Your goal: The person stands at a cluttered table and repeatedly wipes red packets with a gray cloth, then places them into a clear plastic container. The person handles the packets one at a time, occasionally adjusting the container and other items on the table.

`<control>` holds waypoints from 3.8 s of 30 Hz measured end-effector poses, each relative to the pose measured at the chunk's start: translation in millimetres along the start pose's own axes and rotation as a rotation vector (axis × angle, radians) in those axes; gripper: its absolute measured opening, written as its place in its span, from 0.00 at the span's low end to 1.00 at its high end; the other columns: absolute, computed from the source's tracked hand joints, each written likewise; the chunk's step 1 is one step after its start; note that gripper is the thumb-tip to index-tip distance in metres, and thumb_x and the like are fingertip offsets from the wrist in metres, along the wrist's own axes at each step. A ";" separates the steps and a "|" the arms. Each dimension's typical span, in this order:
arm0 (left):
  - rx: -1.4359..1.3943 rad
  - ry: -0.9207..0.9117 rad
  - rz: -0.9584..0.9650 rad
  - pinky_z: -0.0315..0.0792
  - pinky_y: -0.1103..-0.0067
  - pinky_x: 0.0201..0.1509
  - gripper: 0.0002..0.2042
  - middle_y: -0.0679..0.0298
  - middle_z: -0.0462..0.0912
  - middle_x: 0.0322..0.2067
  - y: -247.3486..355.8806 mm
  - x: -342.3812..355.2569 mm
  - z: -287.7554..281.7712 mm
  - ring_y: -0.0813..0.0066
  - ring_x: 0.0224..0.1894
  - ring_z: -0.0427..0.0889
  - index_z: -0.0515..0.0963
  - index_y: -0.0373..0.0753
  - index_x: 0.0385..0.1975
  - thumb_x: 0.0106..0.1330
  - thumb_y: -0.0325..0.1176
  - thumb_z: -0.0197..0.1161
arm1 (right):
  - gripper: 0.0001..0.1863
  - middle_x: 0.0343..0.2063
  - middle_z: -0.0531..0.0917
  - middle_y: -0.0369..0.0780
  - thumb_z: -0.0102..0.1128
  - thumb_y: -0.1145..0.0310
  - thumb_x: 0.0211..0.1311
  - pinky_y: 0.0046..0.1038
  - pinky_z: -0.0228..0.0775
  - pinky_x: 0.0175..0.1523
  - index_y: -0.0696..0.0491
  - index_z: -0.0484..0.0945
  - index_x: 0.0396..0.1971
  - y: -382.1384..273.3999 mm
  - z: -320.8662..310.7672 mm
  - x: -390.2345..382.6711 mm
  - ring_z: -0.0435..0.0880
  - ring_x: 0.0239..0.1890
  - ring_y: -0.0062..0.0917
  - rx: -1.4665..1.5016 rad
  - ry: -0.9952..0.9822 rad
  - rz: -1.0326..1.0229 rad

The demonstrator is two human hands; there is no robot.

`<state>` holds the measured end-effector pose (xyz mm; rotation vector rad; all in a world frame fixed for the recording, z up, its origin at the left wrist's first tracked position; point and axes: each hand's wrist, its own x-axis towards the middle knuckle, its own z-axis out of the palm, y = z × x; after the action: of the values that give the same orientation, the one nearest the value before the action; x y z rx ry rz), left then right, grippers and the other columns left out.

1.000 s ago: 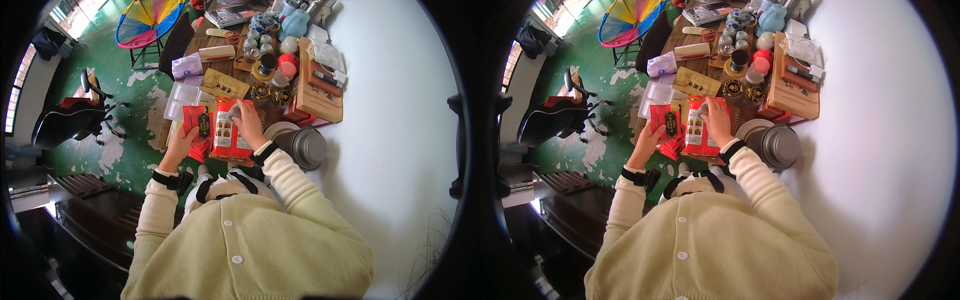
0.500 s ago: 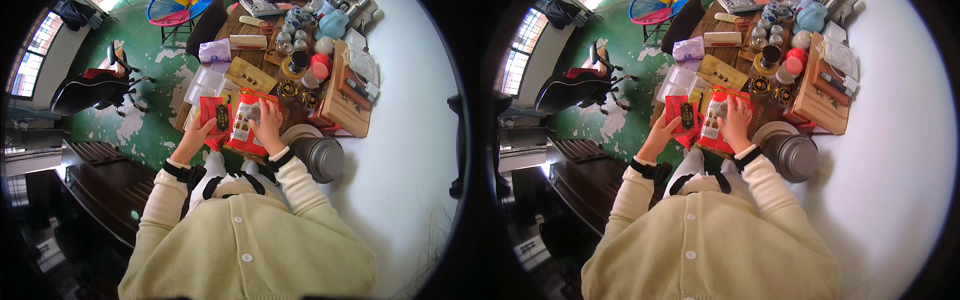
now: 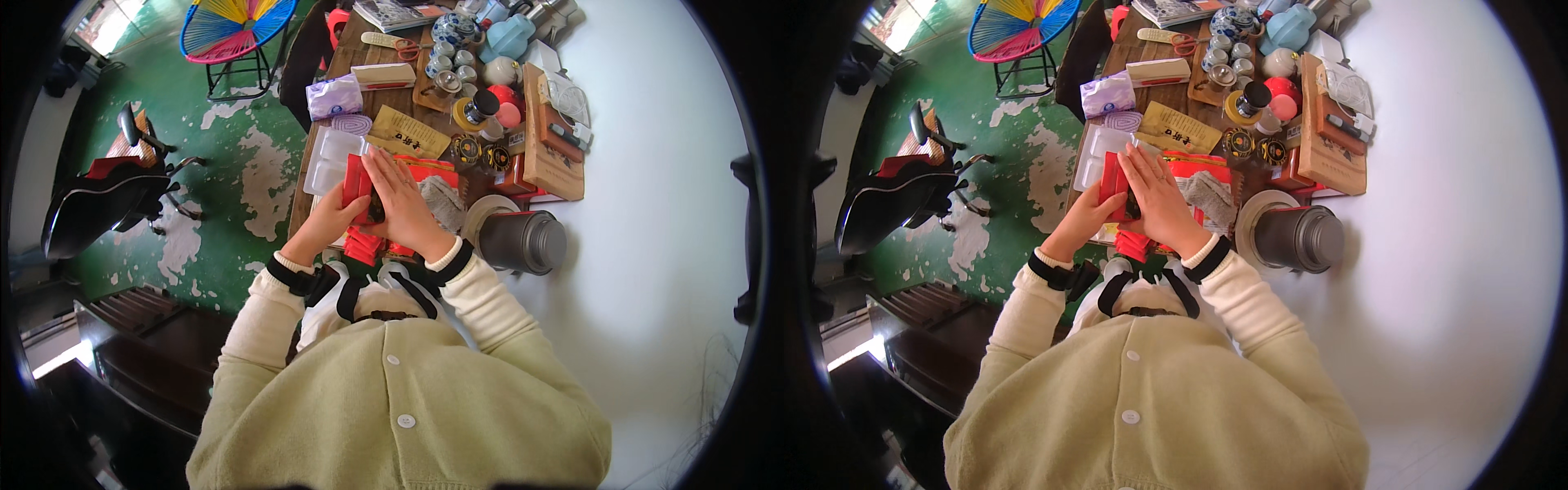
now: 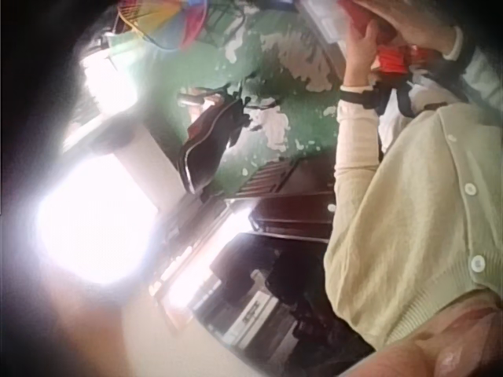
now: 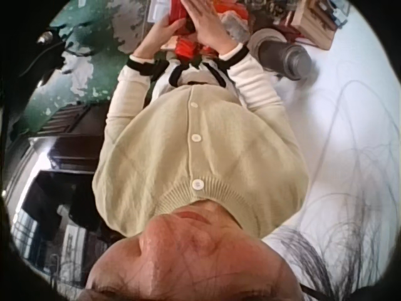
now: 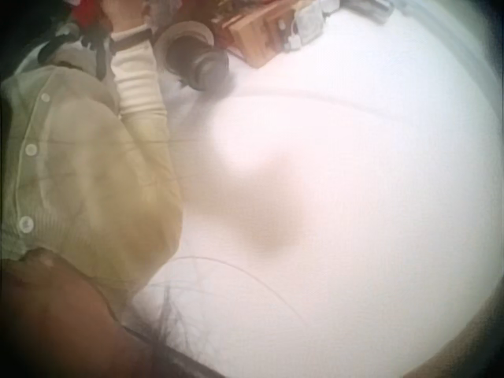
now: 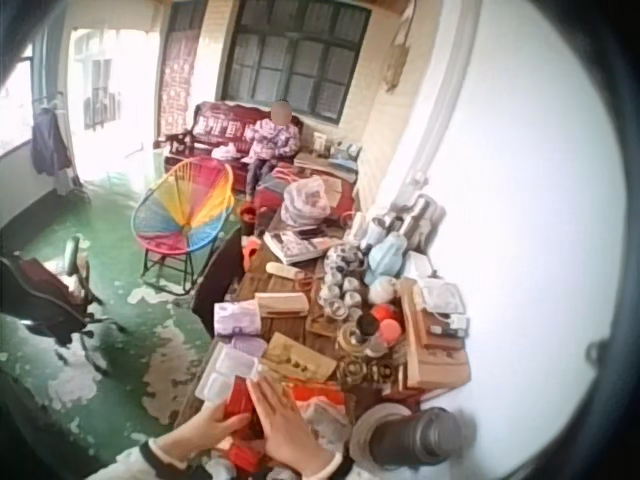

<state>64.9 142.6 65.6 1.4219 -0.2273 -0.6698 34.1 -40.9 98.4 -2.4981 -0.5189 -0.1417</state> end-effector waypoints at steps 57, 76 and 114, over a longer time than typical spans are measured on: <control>-0.658 0.108 0.001 0.74 0.70 0.63 0.19 0.60 0.73 0.59 -11.3 21.3 -29.3 0.69 0.61 0.75 0.62 0.40 0.68 0.80 0.33 0.50 | 0.34 0.53 0.74 0.50 0.66 0.61 0.66 0.38 0.68 0.60 0.62 0.65 0.65 6.3 17.4 38.8 0.74 0.56 0.46 0.400 0.059 0.258; 0.123 0.569 -0.052 0.72 0.76 0.59 0.21 0.57 0.71 0.55 -113.6 25.4 -98.1 0.68 0.53 0.76 0.75 0.41 0.61 0.68 0.29 0.64 | 0.24 0.46 0.81 0.46 0.67 0.72 0.57 0.40 0.74 0.53 0.53 0.74 0.54 34.4 90.5 57.5 0.81 0.48 0.44 0.023 0.102 0.157; -0.340 0.543 -0.248 0.85 0.77 0.47 0.14 0.55 0.83 0.42 -140.2 25.1 -66.8 0.68 0.41 0.87 0.74 0.23 0.54 0.73 0.22 0.57 | 0.13 0.39 0.82 0.40 0.59 0.60 0.68 0.43 0.67 0.55 0.51 0.80 0.45 55.8 148.5 22.6 0.82 0.45 0.36 -0.070 -0.186 0.096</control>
<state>79.4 183.9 -85.4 1.2568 0.4751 -0.4696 74.9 7.7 -48.7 -2.6137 -0.4744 0.1124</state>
